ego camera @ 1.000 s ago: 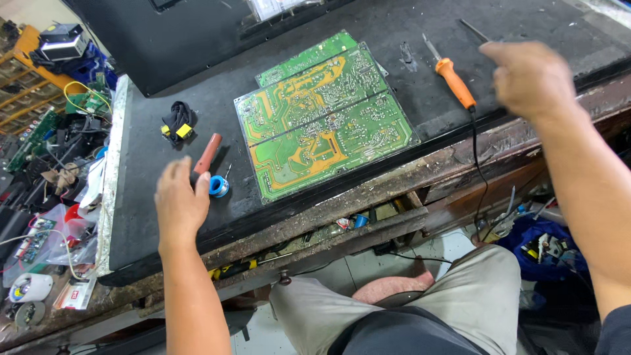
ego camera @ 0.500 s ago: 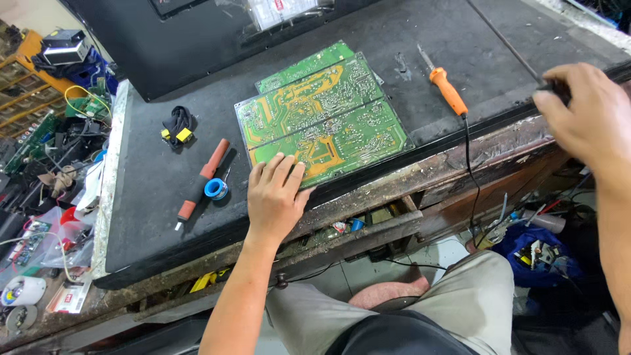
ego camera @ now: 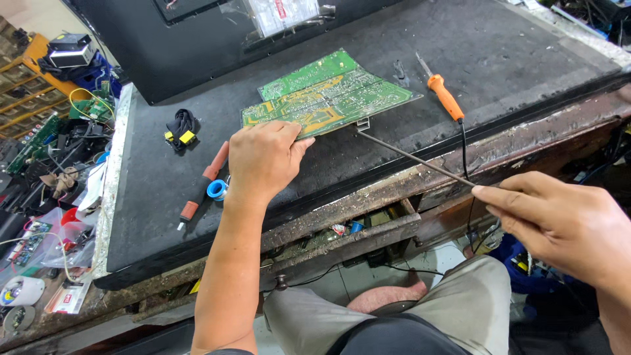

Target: The person uses a soldering iron and a desoldering pump to remove solder from a green circuit board. They flip the board over to inspect the other side and continue soldering specific points on the board.

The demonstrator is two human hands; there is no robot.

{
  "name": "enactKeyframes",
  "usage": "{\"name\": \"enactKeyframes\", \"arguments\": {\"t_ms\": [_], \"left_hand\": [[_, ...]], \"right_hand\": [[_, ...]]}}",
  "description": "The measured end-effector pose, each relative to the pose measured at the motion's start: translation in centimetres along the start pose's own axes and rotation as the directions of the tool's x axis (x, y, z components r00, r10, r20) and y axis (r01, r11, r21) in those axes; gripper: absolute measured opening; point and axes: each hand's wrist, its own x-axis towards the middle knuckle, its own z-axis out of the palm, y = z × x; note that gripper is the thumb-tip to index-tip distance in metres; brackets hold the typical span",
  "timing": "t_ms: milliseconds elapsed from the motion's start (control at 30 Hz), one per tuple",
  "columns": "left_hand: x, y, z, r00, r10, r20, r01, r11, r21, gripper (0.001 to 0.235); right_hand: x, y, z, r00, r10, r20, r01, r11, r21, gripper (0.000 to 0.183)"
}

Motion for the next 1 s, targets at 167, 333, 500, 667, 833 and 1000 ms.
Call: {"name": "enactKeyframes", "arguments": {"t_ms": [167, 333, 500, 667, 833, 1000], "left_hand": [[0.9, -0.6, -0.1, 1.0, -0.009, -0.01, 0.008, 1.0, -0.023, 0.036], [1.1, -0.8, 0.0, 1.0, -0.012, -0.004, 0.012, 1.0, -0.017, 0.035], [1.2, -0.7, 0.0, 1.0, -0.008, -0.012, 0.008, 1.0, -0.016, 0.033], [1.0, -0.5, -0.1, 1.0, -0.004, -0.007, 0.004, 1.0, -0.006, 0.033], [1.0, -0.5, 0.1, 1.0, -0.007, -0.001, 0.007, 1.0, 0.002, 0.032], [0.8, -0.5, 0.3, 1.0, -0.007, 0.004, 0.007, 1.0, 0.009, 0.033]], "right_hand": [[1.1, -1.8, -1.2, 0.999, -0.037, -0.015, 0.035, 0.993, -0.111, 0.041], [2.4, -2.7, -1.7, 0.992, -0.078, -0.099, 0.056, 0.977, -0.204, 0.033], [2.9, -2.7, -2.3, 1.0, 0.002, -0.024, -0.005, 0.993, -0.115, 0.038], [3.5, -2.8, -2.5, 0.998, -0.068, 0.015, 0.07, 0.993, -0.097, 0.038], [5.4, -3.1, -3.2, 0.993, -0.079, 0.091, 0.087, 0.992, -0.093, 0.039], [7.1, -2.9, -3.6, 0.985, -0.094, 0.141, 0.088, 0.995, 0.05, 0.044]]}}
